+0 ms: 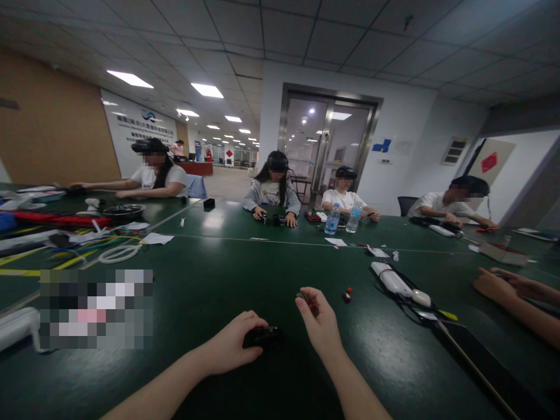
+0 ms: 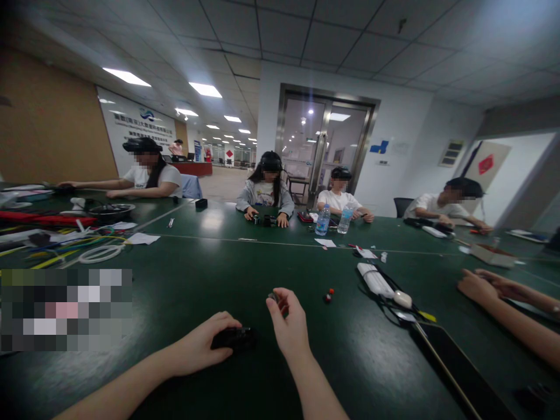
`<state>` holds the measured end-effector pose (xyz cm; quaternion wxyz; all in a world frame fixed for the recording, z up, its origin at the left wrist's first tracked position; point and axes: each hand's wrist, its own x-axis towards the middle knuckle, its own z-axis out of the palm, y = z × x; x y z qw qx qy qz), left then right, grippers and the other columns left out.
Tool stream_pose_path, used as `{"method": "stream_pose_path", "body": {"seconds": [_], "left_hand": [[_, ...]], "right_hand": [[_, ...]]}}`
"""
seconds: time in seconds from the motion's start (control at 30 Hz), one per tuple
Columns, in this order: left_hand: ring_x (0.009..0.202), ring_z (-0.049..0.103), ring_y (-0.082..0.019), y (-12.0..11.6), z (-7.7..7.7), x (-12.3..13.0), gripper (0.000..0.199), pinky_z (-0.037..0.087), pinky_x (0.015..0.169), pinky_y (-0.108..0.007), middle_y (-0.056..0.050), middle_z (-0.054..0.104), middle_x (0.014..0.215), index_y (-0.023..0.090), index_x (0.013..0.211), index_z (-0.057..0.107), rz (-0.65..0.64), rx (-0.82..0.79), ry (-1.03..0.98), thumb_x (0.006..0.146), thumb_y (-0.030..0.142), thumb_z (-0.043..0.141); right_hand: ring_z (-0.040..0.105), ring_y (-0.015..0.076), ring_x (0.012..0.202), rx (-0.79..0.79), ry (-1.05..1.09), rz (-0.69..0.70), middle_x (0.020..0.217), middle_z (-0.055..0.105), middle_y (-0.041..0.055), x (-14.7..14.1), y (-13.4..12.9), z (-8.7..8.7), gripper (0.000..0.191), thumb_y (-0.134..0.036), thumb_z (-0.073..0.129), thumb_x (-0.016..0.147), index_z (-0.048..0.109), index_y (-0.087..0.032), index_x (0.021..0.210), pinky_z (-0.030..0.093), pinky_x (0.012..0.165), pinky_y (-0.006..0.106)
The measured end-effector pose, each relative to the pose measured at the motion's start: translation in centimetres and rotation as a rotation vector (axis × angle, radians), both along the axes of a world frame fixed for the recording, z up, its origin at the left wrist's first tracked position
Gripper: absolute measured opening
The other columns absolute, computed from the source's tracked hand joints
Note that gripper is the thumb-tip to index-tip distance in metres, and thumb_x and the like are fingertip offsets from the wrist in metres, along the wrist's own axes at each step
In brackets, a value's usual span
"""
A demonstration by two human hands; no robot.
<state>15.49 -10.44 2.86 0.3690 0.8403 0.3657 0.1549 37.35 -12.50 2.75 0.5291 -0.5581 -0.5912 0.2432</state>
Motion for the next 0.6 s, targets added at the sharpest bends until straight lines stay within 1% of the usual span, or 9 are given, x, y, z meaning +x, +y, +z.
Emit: {"method": "stream_pose_path", "body": {"seconds": [0.17, 0.37, 0.6], "left_hand": [[0.099, 0.047, -0.019, -0.06, 0.28, 0.09, 0.036, 0.038, 0.088, -0.032, -0.002, 0.052, 0.105, 0.024, 0.107, 0.055, -0.016, 0.020, 0.002, 0.071, 0.022, 0.056], [0.099, 0.048, -0.019, -0.28, 0.74, 0.12, 0.037, 0.039, 0.088, -0.032, -0.003, 0.053, 0.105, 0.023, 0.107, 0.056, -0.013, 0.013, 0.007, 0.071, 0.021, 0.054], [0.101, 0.047, -0.019, -0.01, 0.08, 0.07, 0.038, 0.038, 0.091, -0.032, -0.003, 0.052, 0.108, 0.023, 0.107, 0.056, -0.014, 0.038, -0.016, 0.069, 0.020, 0.055]], "right_hand": [[0.056, 0.0201, 0.082, -0.001, -0.008, 0.009, 0.090, 0.060, 0.0050, -0.12, 0.04, -0.03, 0.030, -0.041, 0.051, 0.080, 0.055, -0.020, 0.101, 0.045, 0.071, 0.034], [0.057, 0.0204, 0.081, -0.005, 0.002, 0.004, 0.088, 0.061, 0.0050, -0.17, -0.03, 0.08, 0.031, -0.041, 0.053, 0.078, 0.056, -0.020, 0.101, 0.045, 0.068, 0.033], [0.056, 0.0200, 0.079, -0.003, 0.002, -0.009, 0.086, 0.060, 0.0042, -0.24, -0.03, -0.01, 0.032, -0.043, 0.054, 0.077, 0.057, -0.021, 0.100, 0.045, 0.067, 0.033]]}}
